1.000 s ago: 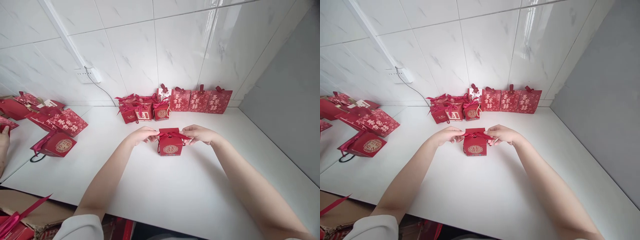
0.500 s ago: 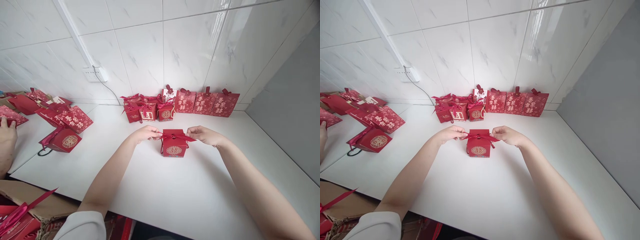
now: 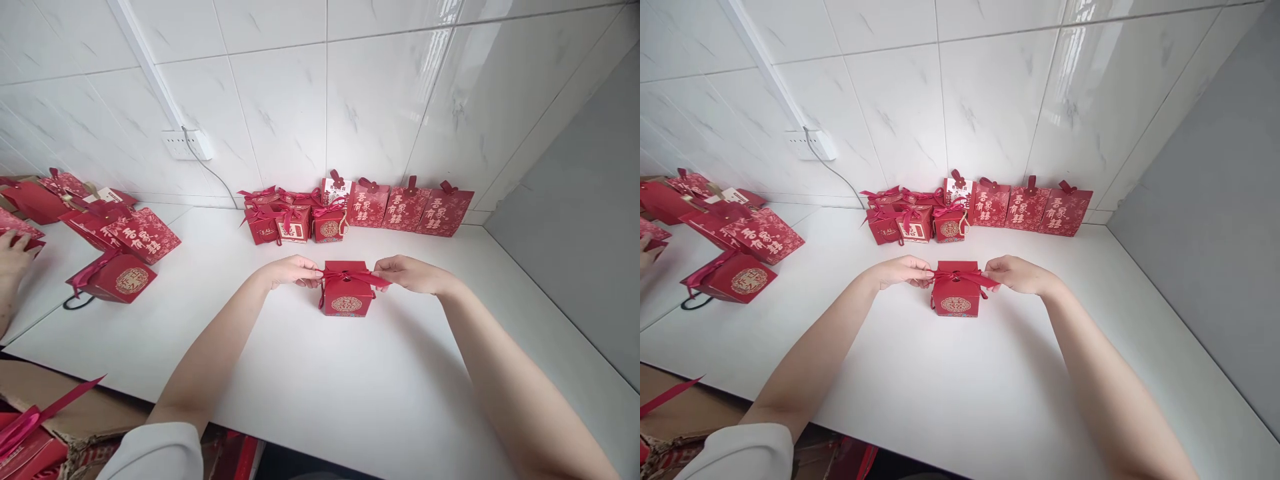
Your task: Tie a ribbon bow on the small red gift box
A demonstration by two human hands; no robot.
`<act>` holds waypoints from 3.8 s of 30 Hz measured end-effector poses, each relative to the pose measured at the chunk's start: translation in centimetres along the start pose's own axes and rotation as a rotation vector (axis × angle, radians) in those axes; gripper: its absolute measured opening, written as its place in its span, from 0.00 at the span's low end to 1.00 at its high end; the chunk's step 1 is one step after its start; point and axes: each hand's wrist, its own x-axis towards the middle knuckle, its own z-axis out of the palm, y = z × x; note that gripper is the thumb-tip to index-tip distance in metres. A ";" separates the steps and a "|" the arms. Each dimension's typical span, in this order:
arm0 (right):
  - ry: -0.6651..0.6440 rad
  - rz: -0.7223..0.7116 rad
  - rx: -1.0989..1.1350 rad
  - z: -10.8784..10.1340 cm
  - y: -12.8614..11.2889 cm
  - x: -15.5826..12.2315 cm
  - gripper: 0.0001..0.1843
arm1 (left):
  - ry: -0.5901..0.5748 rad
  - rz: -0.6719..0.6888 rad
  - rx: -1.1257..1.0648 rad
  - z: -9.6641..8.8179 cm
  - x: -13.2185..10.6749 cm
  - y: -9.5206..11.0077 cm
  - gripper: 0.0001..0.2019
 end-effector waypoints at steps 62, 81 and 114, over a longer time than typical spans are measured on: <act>-0.054 -0.015 0.207 0.2 0.0 0.2 0.29 | 0.209 0.050 0.089 0.6 -1.1 1.5 0.20; 0.020 -0.046 0.123 0.4 -1.3 -0.6 0.27 | 0.233 0.070 0.086 1.0 -1.3 1.9 0.19; 0.429 -0.562 -0.880 3.6 -3.4 -0.7 0.12 | 0.592 0.530 0.641 7.4 0.1 1.8 0.07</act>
